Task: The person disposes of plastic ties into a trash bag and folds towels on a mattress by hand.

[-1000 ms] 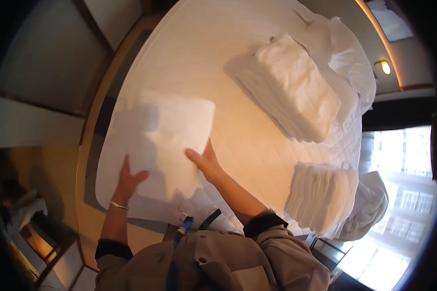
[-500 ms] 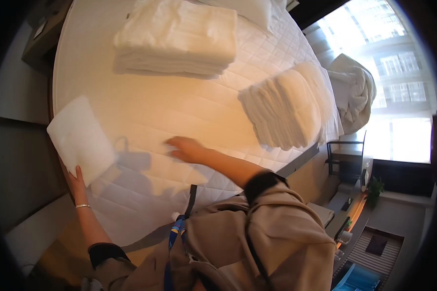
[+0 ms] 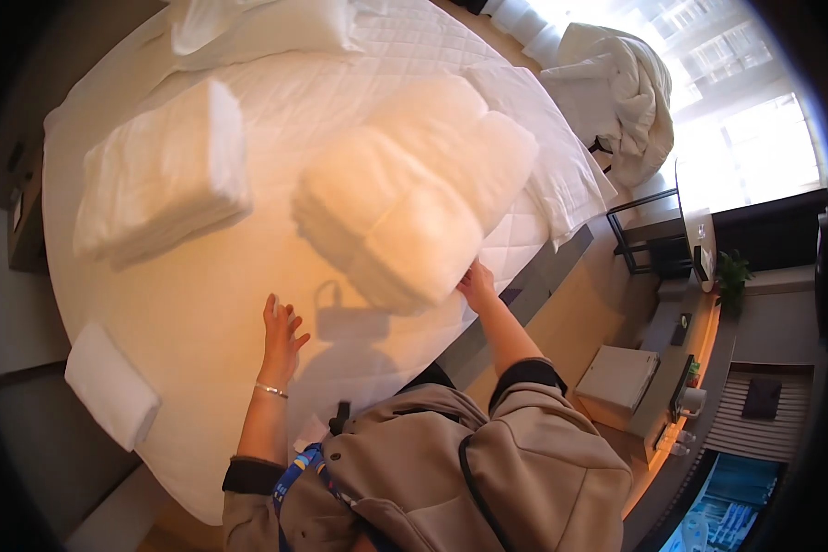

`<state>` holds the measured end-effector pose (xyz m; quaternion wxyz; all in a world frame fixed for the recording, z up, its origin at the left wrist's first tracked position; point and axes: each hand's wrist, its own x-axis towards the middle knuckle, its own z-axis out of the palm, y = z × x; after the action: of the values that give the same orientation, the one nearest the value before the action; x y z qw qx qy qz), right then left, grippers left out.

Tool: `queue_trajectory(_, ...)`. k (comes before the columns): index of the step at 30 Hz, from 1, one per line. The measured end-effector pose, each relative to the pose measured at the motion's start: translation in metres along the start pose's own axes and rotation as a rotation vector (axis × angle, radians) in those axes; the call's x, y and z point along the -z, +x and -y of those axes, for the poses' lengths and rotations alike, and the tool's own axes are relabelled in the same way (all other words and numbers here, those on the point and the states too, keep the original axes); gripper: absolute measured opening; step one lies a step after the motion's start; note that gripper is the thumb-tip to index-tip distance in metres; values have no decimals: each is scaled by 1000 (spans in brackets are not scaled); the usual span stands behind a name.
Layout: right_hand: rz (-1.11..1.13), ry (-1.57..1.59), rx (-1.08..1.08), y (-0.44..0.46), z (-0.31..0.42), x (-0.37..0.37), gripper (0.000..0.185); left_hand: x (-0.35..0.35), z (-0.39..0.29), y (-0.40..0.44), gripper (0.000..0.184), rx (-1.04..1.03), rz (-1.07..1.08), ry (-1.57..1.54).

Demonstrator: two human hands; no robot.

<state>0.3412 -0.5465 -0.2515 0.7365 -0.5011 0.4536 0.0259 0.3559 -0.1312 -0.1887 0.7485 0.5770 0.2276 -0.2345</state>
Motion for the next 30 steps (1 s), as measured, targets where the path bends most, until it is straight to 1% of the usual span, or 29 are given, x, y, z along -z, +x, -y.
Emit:
queue_trajectory(2, 176, 272, 12, 40, 32, -10, 62, -44, -1, 48, 71, 104, 101, -246)
queue_trajectory(3, 177, 281, -1, 61, 39, -10, 62, -68, -14, 62, 70, 73, 43, -291)
queue_trajectory(4, 306, 179, 176, 81, 48, -13, 63, -82, -20, 81, 70, 73, 32, -280)
queue_trajectory(6, 441, 91, 350, 108, 65, -20, 63, -100, -35, 122, 57, -145, 218, -384)
queue_trajectory(8, 533, 717, 10, 99, 96, -36, 62, -112, -53, 139, 54, -206, 228, -412)
queue_trajectory(9, 531, 821, -2, 94, 101, -44, 60, -116, -58, 142, 52, -197, 192, -411)
queue_trajectory(10, 539, 823, -19, 103, 96, -43, 60, -121, -60, 144, 50, -177, 156, -407)
queue_trajectory(12, 527, 738, 36, 123, 93, -48, 59, -134, -61, 147, 47, -151, 91, -407)
queue_trajectory(15, 510, 670, 22, 156, 105, -59, 58, -145, -58, 157, 42, -129, 29, -428)
queue_trajectory(18, 537, 585, -18, 179, 126, -78, 57, -153, -61, 166, 37, -148, 4, -466)
queue_trajectory(21, 584, 474, -49, 205, 145, -97, 55, -157, -76, 184, 33, -209, -8, -482)
queue_trajectory(23, 610, 410, -59, 218, 160, -111, 55, -160, -88, 203, 30, -254, -58, -474)
queue_trajectory(25, 612, 365, -36, 225, 174, -121, 54, -154, -97, 219, 27, -227, -166, -401)
queue_trajectory(26, 607, 343, -17, 227, 180, -126, 53, -146, -98, 225, 26, -182, -237, -325)
queue_trajectory(27, 606, 329, 5, 227, 183, -130, 53, -134, -97, 224, 23, -79, -318, -184)
queue_trajectory(28, 612, 304, 34, 225, 187, -133, 52, -130, -106, 211, 23, -94, -331, -202)
queue_trajectory(29, 618, 282, 60, 223, 189, -134, 52, -123, -114, 196, 23, -211, -393, -181)
queue_trajectory(30, 629, 265, 71, 227, 188, -126, 51, -125, -107, 185, 24, -308, -459, -143)
